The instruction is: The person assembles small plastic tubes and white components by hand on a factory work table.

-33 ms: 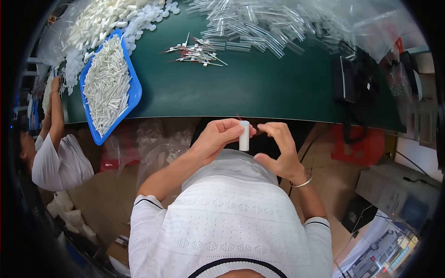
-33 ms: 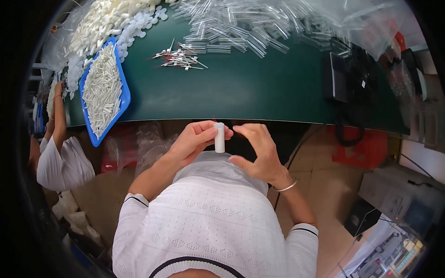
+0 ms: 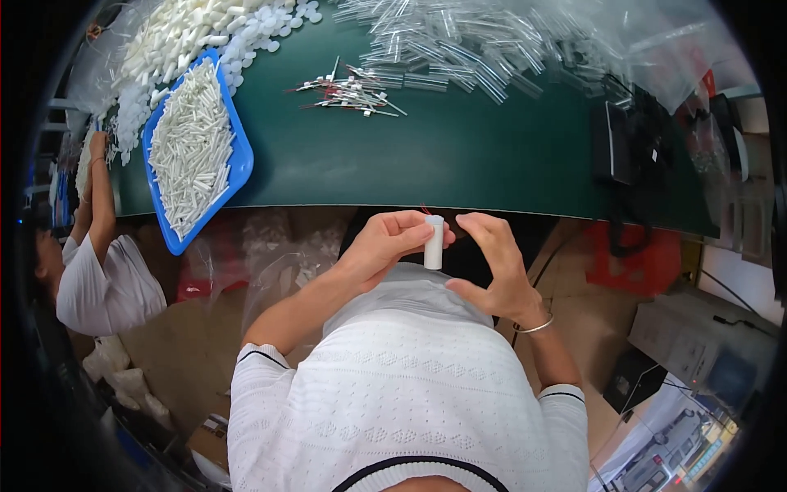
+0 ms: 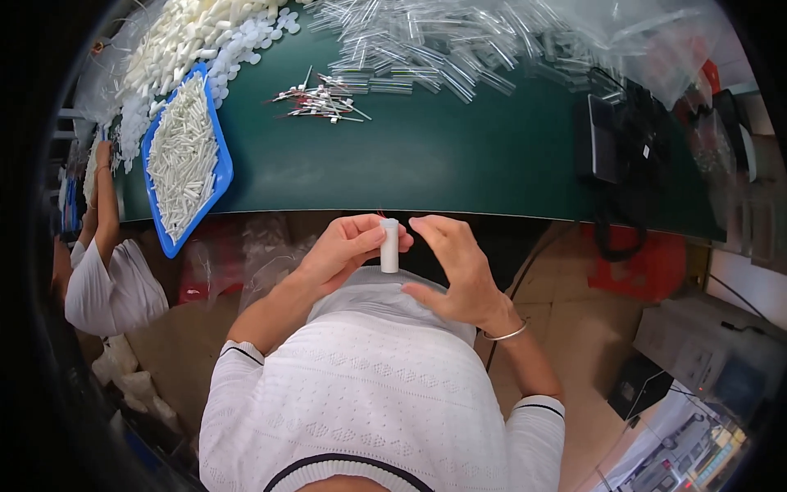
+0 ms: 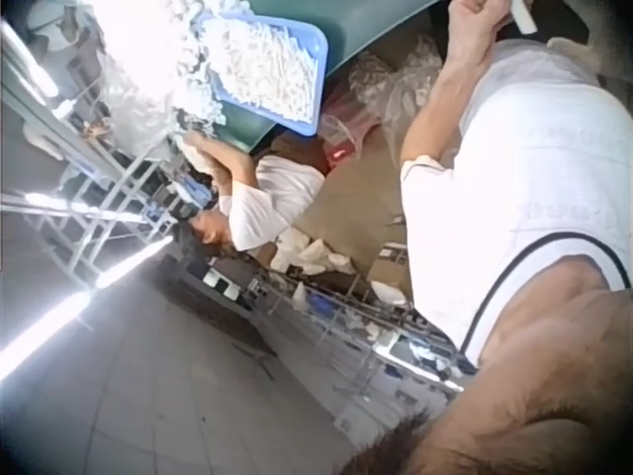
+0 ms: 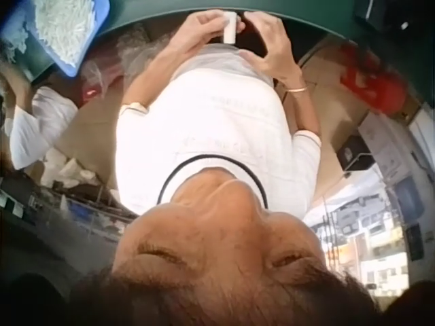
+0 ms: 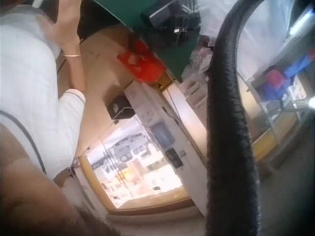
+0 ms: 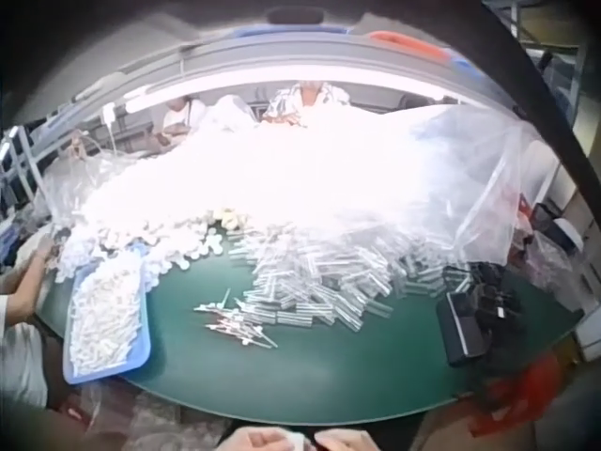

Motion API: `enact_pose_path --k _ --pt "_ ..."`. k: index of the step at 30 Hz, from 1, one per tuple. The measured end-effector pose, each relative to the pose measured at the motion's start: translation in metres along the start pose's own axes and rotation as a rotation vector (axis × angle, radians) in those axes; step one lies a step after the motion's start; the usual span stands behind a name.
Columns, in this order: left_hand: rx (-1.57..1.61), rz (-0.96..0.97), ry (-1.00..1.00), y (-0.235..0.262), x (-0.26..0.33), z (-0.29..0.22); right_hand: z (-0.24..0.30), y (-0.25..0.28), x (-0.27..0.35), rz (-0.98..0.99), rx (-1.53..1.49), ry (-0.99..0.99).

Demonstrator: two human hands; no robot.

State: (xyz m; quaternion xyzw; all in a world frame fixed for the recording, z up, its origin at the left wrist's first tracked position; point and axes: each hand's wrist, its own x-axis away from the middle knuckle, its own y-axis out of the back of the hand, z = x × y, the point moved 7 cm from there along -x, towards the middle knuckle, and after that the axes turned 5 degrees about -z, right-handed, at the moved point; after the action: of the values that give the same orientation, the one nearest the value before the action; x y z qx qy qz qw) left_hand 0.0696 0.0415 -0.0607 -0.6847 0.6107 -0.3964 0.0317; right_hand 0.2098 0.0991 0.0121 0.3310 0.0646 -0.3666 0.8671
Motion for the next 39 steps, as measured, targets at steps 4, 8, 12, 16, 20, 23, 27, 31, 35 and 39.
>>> enact_pose_path --k 4,8,12,16,20,23,27,31,35,39 --pt "0.06 0.051 -0.018 0.0 0.003 -0.004 0.002 -0.025 -0.012 0.0 0.048 0.155" --pt "0.106 0.041 -0.04 0.008 0.005 -0.006 0.005 -0.033 -0.022 -0.058 0.073 0.207" --pt "0.136 -0.005 0.059 0.013 0.014 -0.005 0.004 -0.044 -0.032 -0.078 -0.038 0.201" --pt "0.21 -0.028 0.077 0.031 0.019 -0.007 0.009 -0.06 -0.046 0.02 -0.091 0.106" --pt "0.188 -0.167 0.019 0.061 0.045 -0.013 0.028 -0.085 -0.073 0.16 -0.212 0.128" --pt "-0.198 -0.401 0.013 0.131 0.085 -0.007 0.028 -0.08 -0.107 0.272 -0.02 0.217" --pt "-1.106 -0.626 -0.021 0.174 0.136 -0.006 -0.028 -0.046 -0.155 -0.059 0.434 0.133" --pt "-1.225 -0.443 -0.127 0.138 0.106 -0.029 -0.049 -0.052 -0.157 -0.049 0.586 0.108" --pt "-1.061 -0.411 -0.891 0.055 0.062 -0.101 -0.05 -0.036 -0.131 -0.03 0.609 0.064" --pt "-1.31 -0.43 -1.26 0.014 0.004 -0.132 -0.05 -0.02 -0.101 -0.046 0.585 0.048"
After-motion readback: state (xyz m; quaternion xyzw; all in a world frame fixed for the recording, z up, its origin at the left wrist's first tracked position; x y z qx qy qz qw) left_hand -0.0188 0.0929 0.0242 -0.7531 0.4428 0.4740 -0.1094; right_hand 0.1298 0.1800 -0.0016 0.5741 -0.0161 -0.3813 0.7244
